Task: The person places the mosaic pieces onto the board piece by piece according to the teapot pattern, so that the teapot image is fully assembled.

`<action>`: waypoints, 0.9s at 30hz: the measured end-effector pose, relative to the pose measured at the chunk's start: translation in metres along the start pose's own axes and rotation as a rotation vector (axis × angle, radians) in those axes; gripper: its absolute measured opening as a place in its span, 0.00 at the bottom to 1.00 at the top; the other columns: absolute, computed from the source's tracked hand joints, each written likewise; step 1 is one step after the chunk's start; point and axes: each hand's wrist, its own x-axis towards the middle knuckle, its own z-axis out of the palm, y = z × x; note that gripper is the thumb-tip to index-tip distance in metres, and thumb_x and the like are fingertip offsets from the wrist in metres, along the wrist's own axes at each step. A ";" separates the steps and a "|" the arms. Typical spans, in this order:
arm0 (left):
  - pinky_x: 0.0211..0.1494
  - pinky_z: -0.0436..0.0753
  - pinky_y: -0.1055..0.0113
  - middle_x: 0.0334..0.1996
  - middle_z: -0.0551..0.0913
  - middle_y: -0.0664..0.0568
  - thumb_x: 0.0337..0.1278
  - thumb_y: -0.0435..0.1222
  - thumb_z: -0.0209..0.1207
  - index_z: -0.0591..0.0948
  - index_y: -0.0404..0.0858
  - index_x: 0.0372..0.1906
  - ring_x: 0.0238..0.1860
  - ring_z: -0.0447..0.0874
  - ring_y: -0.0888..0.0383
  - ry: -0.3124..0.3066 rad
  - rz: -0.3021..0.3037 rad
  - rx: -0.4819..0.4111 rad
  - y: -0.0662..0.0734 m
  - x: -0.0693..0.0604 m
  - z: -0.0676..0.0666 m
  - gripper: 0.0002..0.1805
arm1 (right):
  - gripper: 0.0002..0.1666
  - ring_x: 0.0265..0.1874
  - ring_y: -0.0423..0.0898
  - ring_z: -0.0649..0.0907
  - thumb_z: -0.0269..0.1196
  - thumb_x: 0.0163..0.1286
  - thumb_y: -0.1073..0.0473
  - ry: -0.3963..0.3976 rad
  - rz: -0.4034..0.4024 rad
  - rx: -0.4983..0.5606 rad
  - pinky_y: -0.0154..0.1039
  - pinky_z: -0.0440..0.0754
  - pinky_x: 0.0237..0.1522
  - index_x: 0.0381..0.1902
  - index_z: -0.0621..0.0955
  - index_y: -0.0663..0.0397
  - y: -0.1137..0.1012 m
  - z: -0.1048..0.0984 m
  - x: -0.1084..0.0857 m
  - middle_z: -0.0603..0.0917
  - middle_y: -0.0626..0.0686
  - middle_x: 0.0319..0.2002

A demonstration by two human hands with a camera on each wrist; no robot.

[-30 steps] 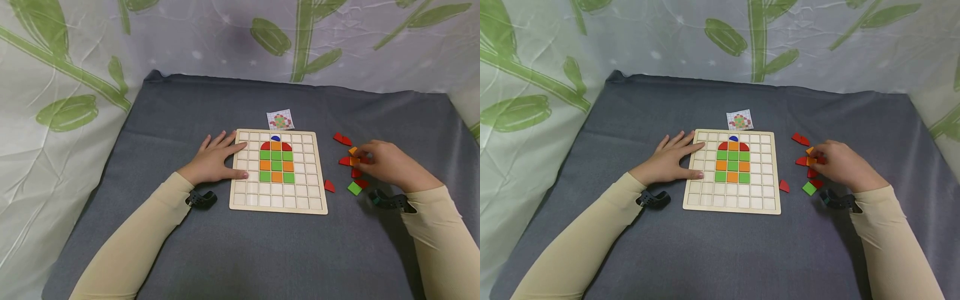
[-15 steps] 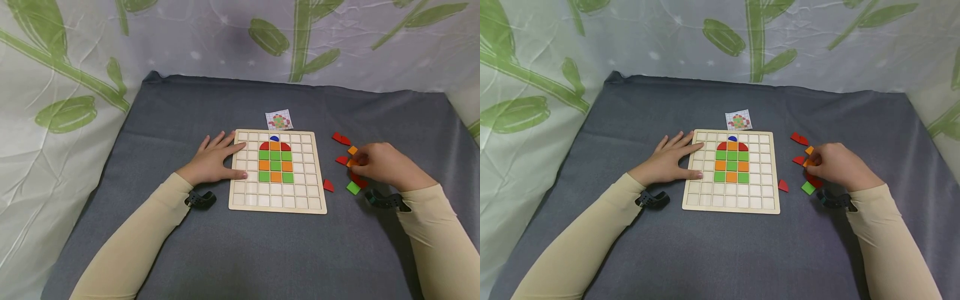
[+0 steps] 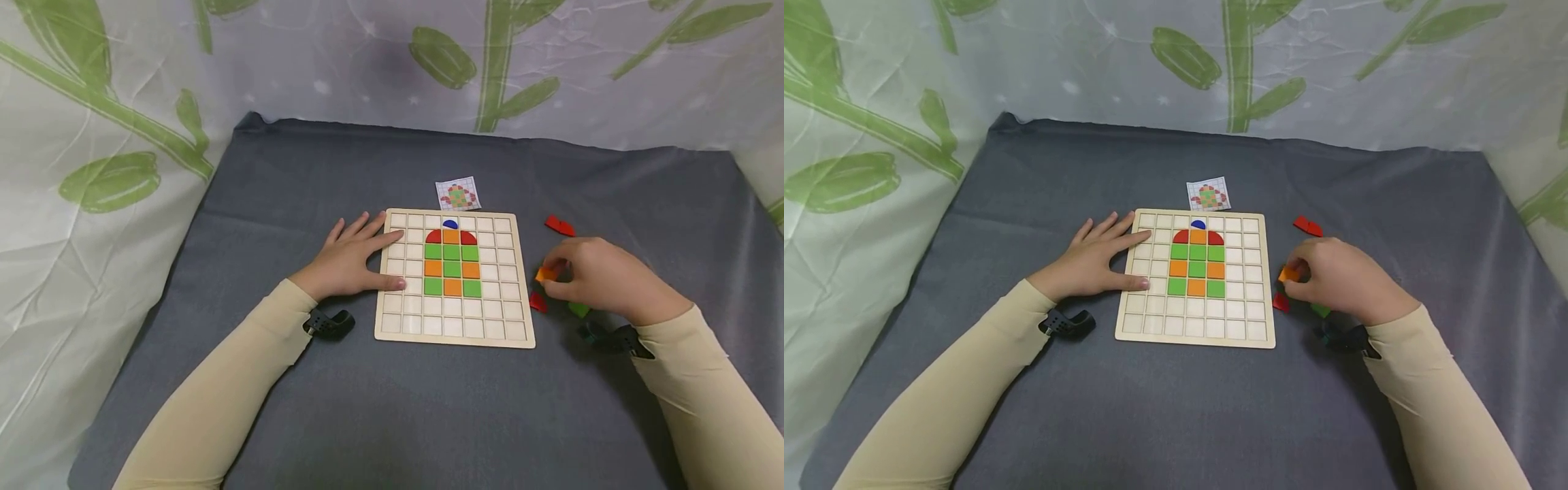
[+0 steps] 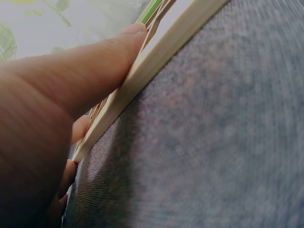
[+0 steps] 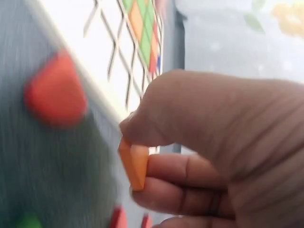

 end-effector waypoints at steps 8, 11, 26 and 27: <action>0.83 0.26 0.42 0.87 0.40 0.56 0.54 0.73 0.64 0.58 0.60 0.84 0.86 0.30 0.48 -0.012 0.007 -0.005 0.001 0.002 0.002 0.55 | 0.11 0.29 0.38 0.77 0.79 0.59 0.57 0.023 -0.193 0.015 0.34 0.79 0.31 0.39 0.90 0.50 -0.039 0.017 0.008 0.84 0.42 0.34; 0.83 0.26 0.42 0.87 0.39 0.57 0.54 0.73 0.64 0.59 0.61 0.84 0.86 0.30 0.48 -0.014 0.006 -0.004 0.002 0.003 0.002 0.55 | 0.13 0.29 0.38 0.77 0.80 0.59 0.54 0.022 -0.231 0.009 0.35 0.79 0.32 0.39 0.90 0.50 -0.050 0.024 0.012 0.84 0.42 0.34; 0.83 0.26 0.43 0.87 0.39 0.57 0.54 0.73 0.64 0.59 0.62 0.84 0.86 0.29 0.49 -0.004 -0.003 0.001 0.000 0.001 0.000 0.55 | 0.10 0.32 0.37 0.80 0.79 0.61 0.58 0.055 -0.337 -0.043 0.37 0.84 0.35 0.40 0.90 0.48 -0.077 0.043 0.017 0.84 0.43 0.37; 0.83 0.26 0.43 0.87 0.39 0.57 0.54 0.73 0.64 0.59 0.62 0.84 0.86 0.29 0.49 -0.003 -0.004 0.000 0.000 0.000 0.000 0.55 | 0.10 0.33 0.37 0.80 0.79 0.61 0.58 0.056 -0.342 -0.044 0.37 0.85 0.35 0.41 0.90 0.49 -0.078 0.044 0.017 0.84 0.43 0.38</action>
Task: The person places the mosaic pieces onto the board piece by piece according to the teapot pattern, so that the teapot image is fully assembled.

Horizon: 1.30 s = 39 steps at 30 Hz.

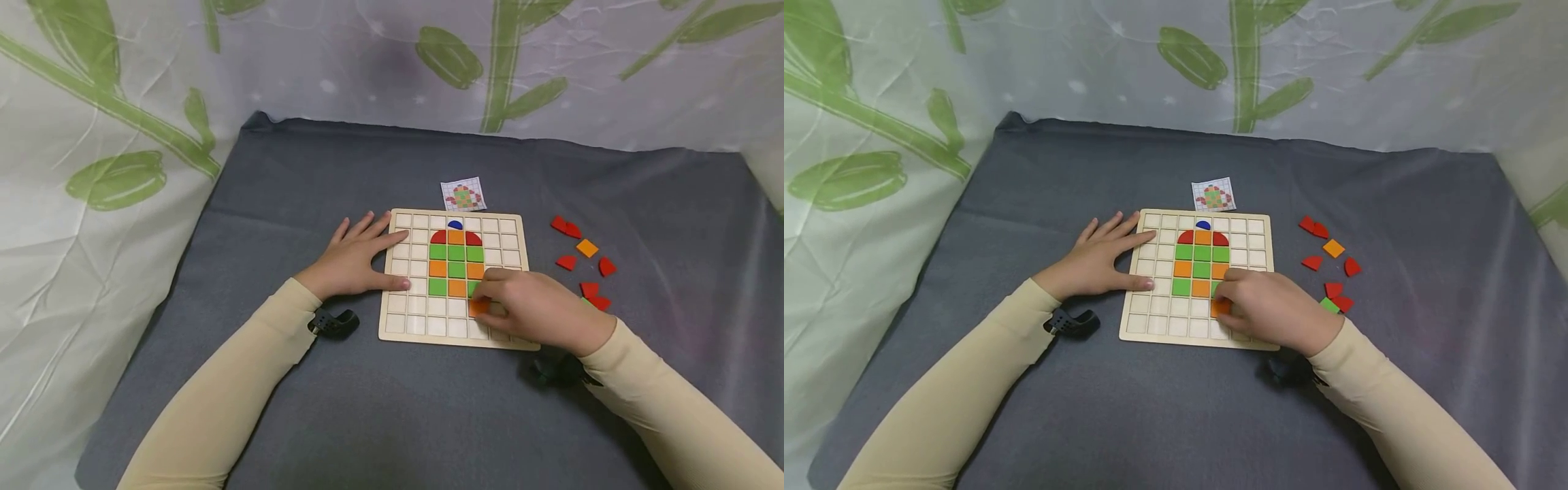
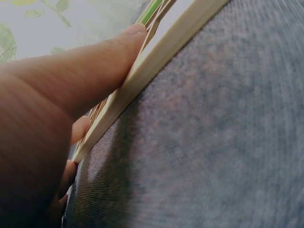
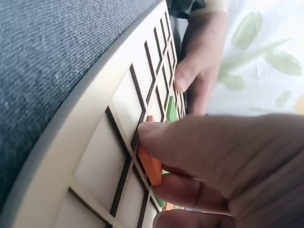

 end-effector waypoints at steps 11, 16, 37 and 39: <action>0.83 0.26 0.43 0.87 0.39 0.57 0.54 0.73 0.64 0.58 0.62 0.84 0.86 0.30 0.49 -0.005 -0.002 -0.008 -0.001 -0.002 0.004 0.55 | 0.14 0.33 0.36 0.81 0.80 0.62 0.57 0.015 0.012 0.039 0.34 0.83 0.34 0.44 0.91 0.49 0.003 0.002 -0.012 0.85 0.43 0.40; 0.83 0.27 0.43 0.87 0.39 0.57 0.54 0.73 0.64 0.58 0.62 0.84 0.86 0.30 0.49 0.002 -0.001 -0.006 0.000 -0.002 0.004 0.55 | 0.14 0.30 0.35 0.79 0.81 0.61 0.56 0.020 0.061 0.052 0.32 0.80 0.29 0.44 0.91 0.49 0.015 -0.008 -0.022 0.85 0.44 0.39; 0.83 0.27 0.42 0.87 0.39 0.56 0.54 0.74 0.64 0.59 0.61 0.84 0.86 0.30 0.48 0.006 0.006 -0.003 -0.001 0.001 0.001 0.55 | 0.20 0.30 0.38 0.76 0.78 0.60 0.65 -0.131 0.320 0.042 0.36 0.79 0.32 0.51 0.88 0.62 0.056 -0.038 -0.071 0.84 0.52 0.44; 0.83 0.27 0.42 0.87 0.40 0.56 0.54 0.74 0.64 0.59 0.60 0.84 0.86 0.30 0.49 0.007 0.004 0.002 -0.002 0.001 0.001 0.55 | 0.20 0.32 0.40 0.76 0.75 0.60 0.68 -0.162 0.334 0.042 0.37 0.79 0.33 0.51 0.87 0.62 0.059 -0.038 -0.072 0.84 0.54 0.45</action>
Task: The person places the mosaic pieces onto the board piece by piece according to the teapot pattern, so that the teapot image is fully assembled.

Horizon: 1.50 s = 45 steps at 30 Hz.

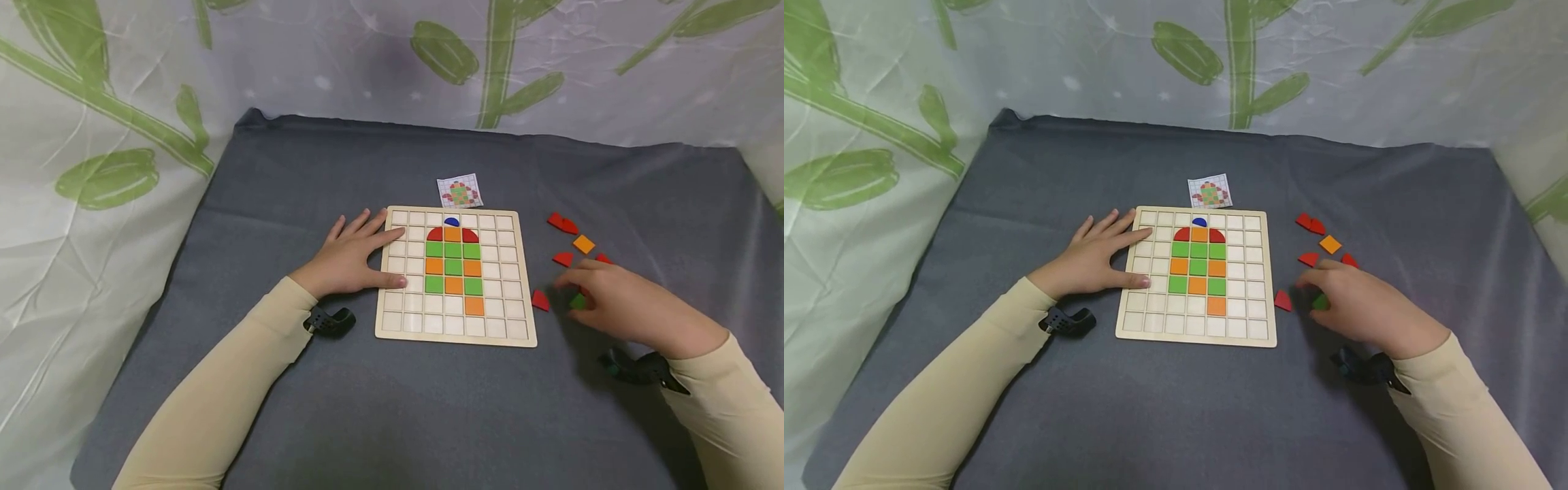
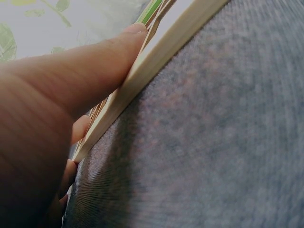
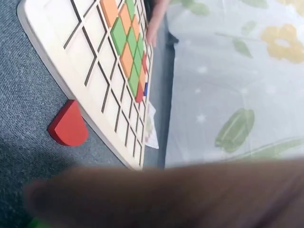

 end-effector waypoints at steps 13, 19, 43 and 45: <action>0.83 0.27 0.42 0.87 0.40 0.56 0.53 0.74 0.64 0.59 0.60 0.84 0.86 0.30 0.48 -0.001 0.005 -0.003 0.001 0.000 -0.001 0.56 | 0.15 0.31 0.43 0.75 0.72 0.60 0.71 -0.009 0.019 -0.034 0.42 0.76 0.36 0.45 0.86 0.60 0.012 0.001 0.002 0.80 0.47 0.32; 0.83 0.27 0.42 0.87 0.40 0.56 0.54 0.74 0.64 0.59 0.61 0.84 0.86 0.30 0.49 -0.005 -0.001 -0.001 0.001 0.001 -0.001 0.55 | 0.04 0.19 0.38 0.70 0.73 0.64 0.63 0.017 0.060 -0.006 0.35 0.68 0.25 0.32 0.86 0.53 0.009 0.001 0.006 0.70 0.40 0.17; 0.83 0.27 0.42 0.87 0.40 0.56 0.53 0.74 0.64 0.59 0.61 0.84 0.86 0.30 0.49 0.003 -0.003 0.000 0.001 0.000 0.000 0.56 | 0.05 0.20 0.40 0.72 0.71 0.55 0.61 0.062 0.084 -0.046 0.39 0.68 0.23 0.32 0.86 0.51 -0.020 0.001 0.025 0.75 0.42 0.19; 0.83 0.27 0.42 0.87 0.40 0.56 0.53 0.74 0.64 0.59 0.61 0.84 0.86 0.30 0.49 0.001 -0.004 -0.004 0.001 0.000 0.000 0.56 | 0.05 0.20 0.40 0.71 0.71 0.56 0.60 0.065 0.067 -0.057 0.39 0.68 0.22 0.31 0.86 0.50 -0.026 0.000 0.028 0.75 0.42 0.19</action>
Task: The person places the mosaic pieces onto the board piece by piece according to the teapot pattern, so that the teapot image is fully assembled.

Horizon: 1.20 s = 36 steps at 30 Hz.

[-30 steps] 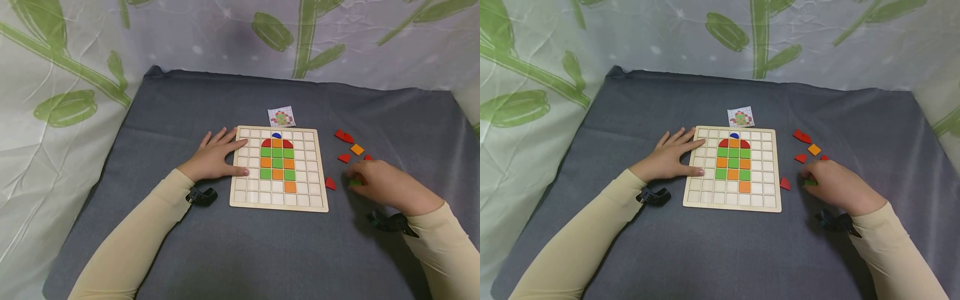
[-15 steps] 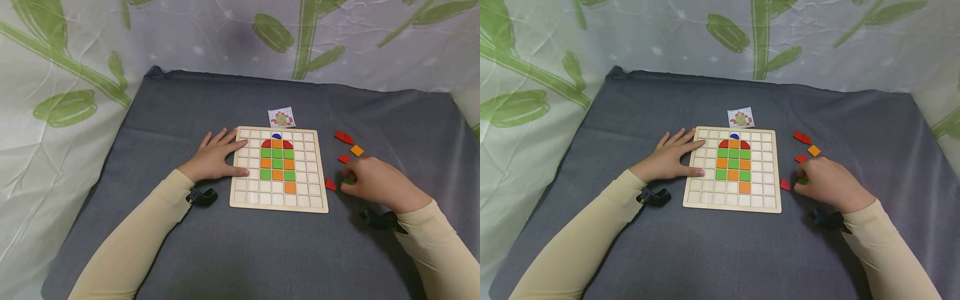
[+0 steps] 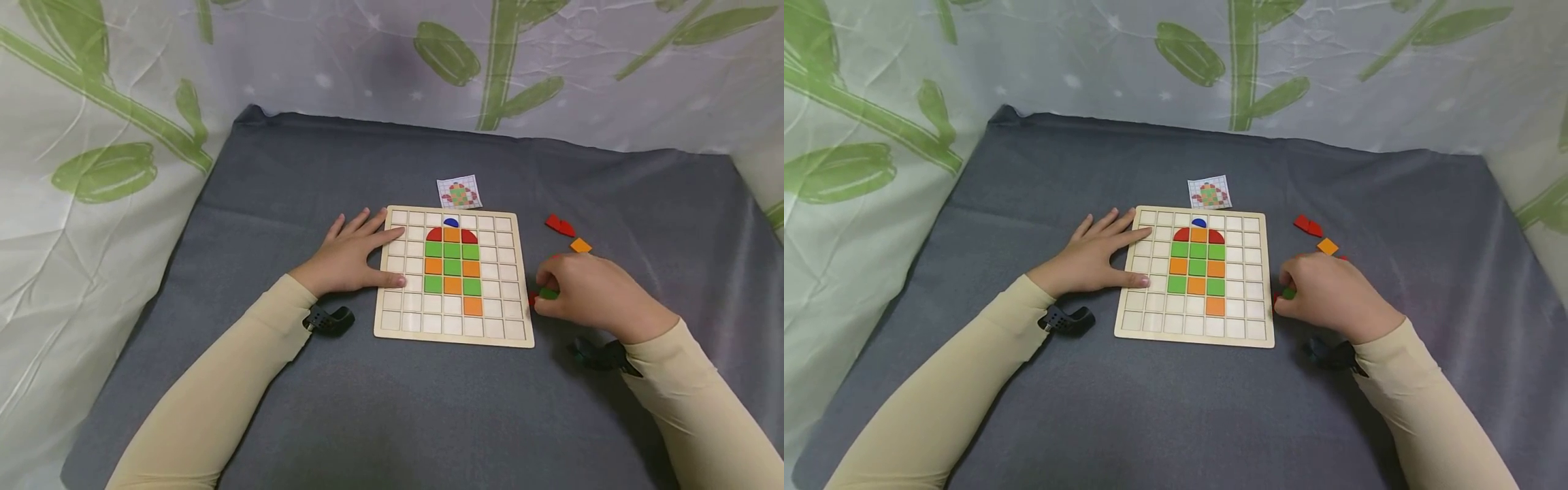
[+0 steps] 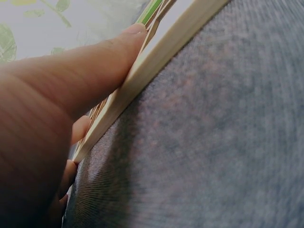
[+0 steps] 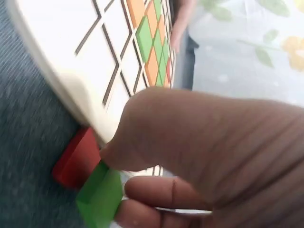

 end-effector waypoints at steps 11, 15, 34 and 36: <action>0.83 0.26 0.41 0.87 0.40 0.56 0.53 0.74 0.64 0.59 0.61 0.84 0.86 0.29 0.48 -0.008 -0.001 -0.005 0.000 -0.002 0.000 0.56 | 0.08 0.26 0.40 0.75 0.73 0.56 0.57 0.058 -0.210 0.001 0.37 0.75 0.27 0.35 0.88 0.48 -0.047 0.000 0.024 0.83 0.43 0.30; 0.83 0.26 0.42 0.87 0.39 0.56 0.53 0.74 0.63 0.58 0.61 0.84 0.86 0.29 0.49 -0.007 -0.001 0.005 0.000 -0.003 0.000 0.56 | 0.08 0.28 0.39 0.77 0.74 0.58 0.55 0.048 -0.295 0.011 0.38 0.78 0.31 0.35 0.88 0.48 -0.067 0.005 0.036 0.84 0.42 0.31; 0.83 0.27 0.42 0.87 0.39 0.56 0.54 0.75 0.63 0.59 0.62 0.84 0.86 0.30 0.48 -0.006 0.004 0.001 0.001 -0.002 -0.002 0.55 | 0.07 0.29 0.38 0.77 0.77 0.64 0.59 0.006 -0.424 0.095 0.36 0.80 0.34 0.36 0.87 0.51 -0.086 0.025 0.051 0.82 0.45 0.32; 0.83 0.27 0.42 0.87 0.39 0.56 0.54 0.75 0.63 0.59 0.62 0.84 0.86 0.30 0.49 -0.007 0.001 0.005 0.000 -0.002 -0.001 0.55 | 0.08 0.32 0.39 0.79 0.78 0.64 0.59 0.001 -0.439 0.119 0.37 0.82 0.37 0.38 0.88 0.52 -0.085 0.026 0.050 0.84 0.46 0.34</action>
